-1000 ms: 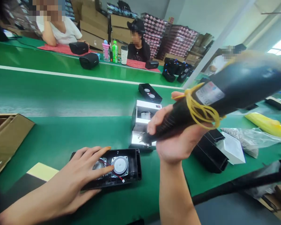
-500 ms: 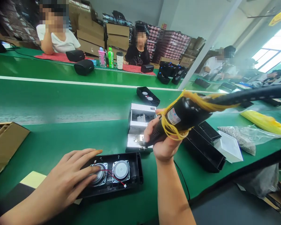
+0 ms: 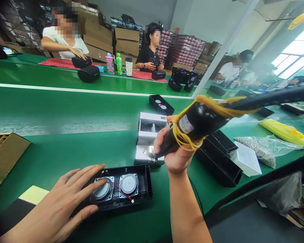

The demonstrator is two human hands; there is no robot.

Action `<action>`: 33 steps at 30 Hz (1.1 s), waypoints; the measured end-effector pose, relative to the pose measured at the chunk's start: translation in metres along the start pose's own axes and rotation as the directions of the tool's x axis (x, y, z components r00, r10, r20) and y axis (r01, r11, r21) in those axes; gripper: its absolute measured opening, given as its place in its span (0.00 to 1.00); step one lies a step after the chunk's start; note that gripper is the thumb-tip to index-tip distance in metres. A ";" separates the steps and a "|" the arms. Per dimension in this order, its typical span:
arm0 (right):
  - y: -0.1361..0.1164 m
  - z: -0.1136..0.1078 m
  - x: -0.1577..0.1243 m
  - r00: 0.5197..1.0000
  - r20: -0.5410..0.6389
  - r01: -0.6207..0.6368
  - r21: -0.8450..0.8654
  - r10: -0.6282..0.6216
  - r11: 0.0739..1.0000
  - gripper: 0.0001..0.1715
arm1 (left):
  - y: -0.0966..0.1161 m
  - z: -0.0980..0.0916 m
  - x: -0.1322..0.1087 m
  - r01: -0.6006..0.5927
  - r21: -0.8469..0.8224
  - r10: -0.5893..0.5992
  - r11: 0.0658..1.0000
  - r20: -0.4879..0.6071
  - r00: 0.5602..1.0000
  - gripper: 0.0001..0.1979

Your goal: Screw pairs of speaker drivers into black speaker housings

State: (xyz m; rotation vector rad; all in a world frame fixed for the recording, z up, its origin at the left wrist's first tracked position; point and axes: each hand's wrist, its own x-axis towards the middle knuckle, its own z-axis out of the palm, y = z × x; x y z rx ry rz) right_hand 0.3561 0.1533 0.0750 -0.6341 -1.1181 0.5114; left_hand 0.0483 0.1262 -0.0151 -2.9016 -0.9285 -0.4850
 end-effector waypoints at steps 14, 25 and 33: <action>0.000 -0.003 -0.008 0.999 0.042 -0.032 -0.020 0.033 0.999 0.40 | 0.002 0.008 0.002 0.072 -0.039 -0.070 0.997 0.049 0.996 0.28; -0.033 0.010 0.004 0.994 0.092 -0.074 0.122 0.063 0.990 0.36 | 0.006 -0.001 -0.021 0.102 -0.113 -0.091 0.988 0.098 0.991 0.33; 0.004 0.080 -0.031 0.952 0.182 -0.287 0.243 0.246 0.927 0.31 | 0.002 -0.001 -0.015 0.103 -0.184 -0.077 0.978 0.144 0.987 0.31</action>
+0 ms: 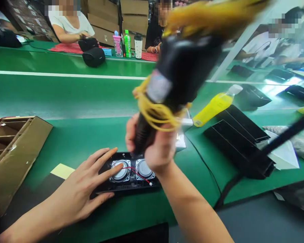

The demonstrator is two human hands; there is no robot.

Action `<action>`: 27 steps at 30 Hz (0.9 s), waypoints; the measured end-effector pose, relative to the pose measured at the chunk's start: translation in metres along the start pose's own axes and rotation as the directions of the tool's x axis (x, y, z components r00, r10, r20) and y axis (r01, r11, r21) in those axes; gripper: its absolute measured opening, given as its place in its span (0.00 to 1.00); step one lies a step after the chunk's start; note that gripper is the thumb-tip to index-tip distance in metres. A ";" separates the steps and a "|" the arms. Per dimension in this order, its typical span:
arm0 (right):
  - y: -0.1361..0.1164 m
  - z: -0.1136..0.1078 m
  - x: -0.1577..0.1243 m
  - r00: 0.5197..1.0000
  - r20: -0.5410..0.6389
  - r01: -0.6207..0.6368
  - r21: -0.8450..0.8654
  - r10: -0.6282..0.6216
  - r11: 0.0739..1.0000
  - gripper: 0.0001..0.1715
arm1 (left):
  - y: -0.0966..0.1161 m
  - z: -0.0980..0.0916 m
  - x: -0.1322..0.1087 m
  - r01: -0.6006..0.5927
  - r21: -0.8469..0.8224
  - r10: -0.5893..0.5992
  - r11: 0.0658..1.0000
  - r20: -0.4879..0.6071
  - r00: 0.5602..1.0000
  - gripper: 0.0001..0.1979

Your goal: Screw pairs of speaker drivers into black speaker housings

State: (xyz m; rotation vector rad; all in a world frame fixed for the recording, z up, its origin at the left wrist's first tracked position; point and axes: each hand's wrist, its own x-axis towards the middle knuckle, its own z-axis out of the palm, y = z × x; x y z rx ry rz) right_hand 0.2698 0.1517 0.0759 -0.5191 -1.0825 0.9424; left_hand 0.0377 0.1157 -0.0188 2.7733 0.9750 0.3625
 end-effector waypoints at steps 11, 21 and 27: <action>0.048 0.001 -0.013 0.992 0.113 -0.061 0.074 0.052 0.995 0.36 | 0.002 -0.006 0.005 -0.005 0.037 0.002 0.999 0.079 0.997 0.30; 0.052 0.003 -0.012 0.995 0.095 -0.040 0.015 0.039 0.999 0.29 | 0.000 -0.009 0.007 -0.007 0.043 0.002 0.999 0.109 0.994 0.29; 0.051 0.003 -0.013 0.994 0.076 -0.072 -0.006 0.073 0.997 0.30 | 0.001 -0.008 0.010 -0.008 0.038 0.005 0.999 0.095 0.995 0.29</action>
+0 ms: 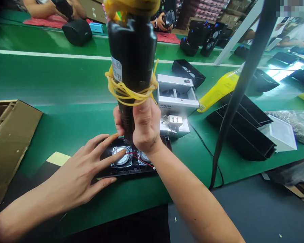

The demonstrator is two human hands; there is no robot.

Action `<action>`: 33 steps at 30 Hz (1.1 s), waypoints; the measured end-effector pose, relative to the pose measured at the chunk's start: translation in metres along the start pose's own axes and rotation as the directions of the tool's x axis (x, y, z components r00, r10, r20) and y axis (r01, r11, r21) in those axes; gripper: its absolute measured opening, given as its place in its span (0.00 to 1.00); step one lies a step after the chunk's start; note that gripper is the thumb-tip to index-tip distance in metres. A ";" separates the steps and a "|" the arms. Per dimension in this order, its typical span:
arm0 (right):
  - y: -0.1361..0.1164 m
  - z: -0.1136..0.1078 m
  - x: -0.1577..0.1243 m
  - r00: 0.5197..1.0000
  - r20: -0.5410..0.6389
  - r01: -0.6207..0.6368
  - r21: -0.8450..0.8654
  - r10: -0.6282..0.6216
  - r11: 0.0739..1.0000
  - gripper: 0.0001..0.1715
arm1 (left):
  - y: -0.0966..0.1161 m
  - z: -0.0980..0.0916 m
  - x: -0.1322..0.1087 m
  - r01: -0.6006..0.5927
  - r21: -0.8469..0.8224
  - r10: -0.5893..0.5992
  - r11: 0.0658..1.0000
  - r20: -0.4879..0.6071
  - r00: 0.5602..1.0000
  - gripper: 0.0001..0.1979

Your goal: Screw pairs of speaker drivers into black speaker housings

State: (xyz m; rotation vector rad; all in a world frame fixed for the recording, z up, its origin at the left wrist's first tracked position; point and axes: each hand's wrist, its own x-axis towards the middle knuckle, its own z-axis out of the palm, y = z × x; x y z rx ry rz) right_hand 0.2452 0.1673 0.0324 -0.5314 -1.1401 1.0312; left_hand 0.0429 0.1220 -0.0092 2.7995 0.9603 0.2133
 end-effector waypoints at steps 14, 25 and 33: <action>0.006 -0.004 -0.004 0.990 0.104 -0.090 -0.010 0.091 0.996 0.36 | 0.003 0.000 -0.001 0.013 -0.021 -0.014 1.000 -0.045 0.999 0.28; 0.021 -0.011 -0.016 0.987 0.128 -0.098 0.012 0.096 0.995 0.35 | -0.003 0.004 -0.001 -0.029 0.048 0.030 0.998 -0.029 0.999 0.29; 0.024 -0.009 -0.015 0.979 0.193 -0.065 0.027 0.059 0.998 0.31 | -0.005 0.012 -0.006 -0.018 0.048 0.023 0.999 -0.100 0.995 0.32</action>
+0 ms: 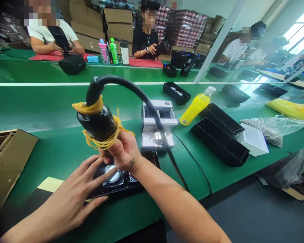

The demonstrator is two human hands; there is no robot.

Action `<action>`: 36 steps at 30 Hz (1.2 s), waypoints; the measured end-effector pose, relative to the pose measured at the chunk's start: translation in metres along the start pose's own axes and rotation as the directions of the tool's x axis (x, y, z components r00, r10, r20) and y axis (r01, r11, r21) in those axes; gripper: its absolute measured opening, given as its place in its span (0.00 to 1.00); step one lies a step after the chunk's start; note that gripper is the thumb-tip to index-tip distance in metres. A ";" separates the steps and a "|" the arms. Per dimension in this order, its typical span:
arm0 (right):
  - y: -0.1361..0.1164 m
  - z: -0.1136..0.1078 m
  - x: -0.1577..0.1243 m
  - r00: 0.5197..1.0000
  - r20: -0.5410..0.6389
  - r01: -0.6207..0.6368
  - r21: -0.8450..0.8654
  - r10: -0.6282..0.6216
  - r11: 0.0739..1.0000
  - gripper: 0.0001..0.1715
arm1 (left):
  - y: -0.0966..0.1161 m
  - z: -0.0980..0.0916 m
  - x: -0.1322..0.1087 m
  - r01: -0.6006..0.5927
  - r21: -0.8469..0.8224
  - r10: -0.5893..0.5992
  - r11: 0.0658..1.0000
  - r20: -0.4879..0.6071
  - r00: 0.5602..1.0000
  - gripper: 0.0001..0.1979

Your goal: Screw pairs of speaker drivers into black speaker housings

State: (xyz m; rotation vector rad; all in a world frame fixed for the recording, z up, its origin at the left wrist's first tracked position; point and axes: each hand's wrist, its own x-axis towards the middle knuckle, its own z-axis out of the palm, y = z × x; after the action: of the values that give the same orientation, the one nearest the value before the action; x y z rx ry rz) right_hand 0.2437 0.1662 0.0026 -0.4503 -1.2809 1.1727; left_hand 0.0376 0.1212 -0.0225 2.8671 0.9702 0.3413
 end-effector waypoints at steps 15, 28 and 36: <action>-0.123 -0.072 0.015 0.814 -0.386 0.238 -0.460 -0.434 0.855 0.34 | 0.003 0.013 -0.002 -0.021 -0.099 0.007 0.995 -0.139 0.990 0.31; -0.107 -0.081 0.013 0.806 -0.415 0.239 -0.426 -0.423 0.873 0.35 | 0.012 0.014 -0.002 0.014 -0.128 -0.031 0.992 -0.138 0.990 0.30; -0.107 -0.079 0.009 0.817 -0.409 0.232 -0.413 -0.407 0.881 0.39 | 0.018 0.005 -0.005 0.048 -0.117 -0.063 0.992 -0.121 0.991 0.31</action>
State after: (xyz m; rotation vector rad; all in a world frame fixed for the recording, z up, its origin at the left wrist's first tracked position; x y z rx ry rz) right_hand 0.3585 0.1567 0.0706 -0.7041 -1.0586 0.4878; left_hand 0.0457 0.1036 -0.0254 2.7381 1.0132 0.5580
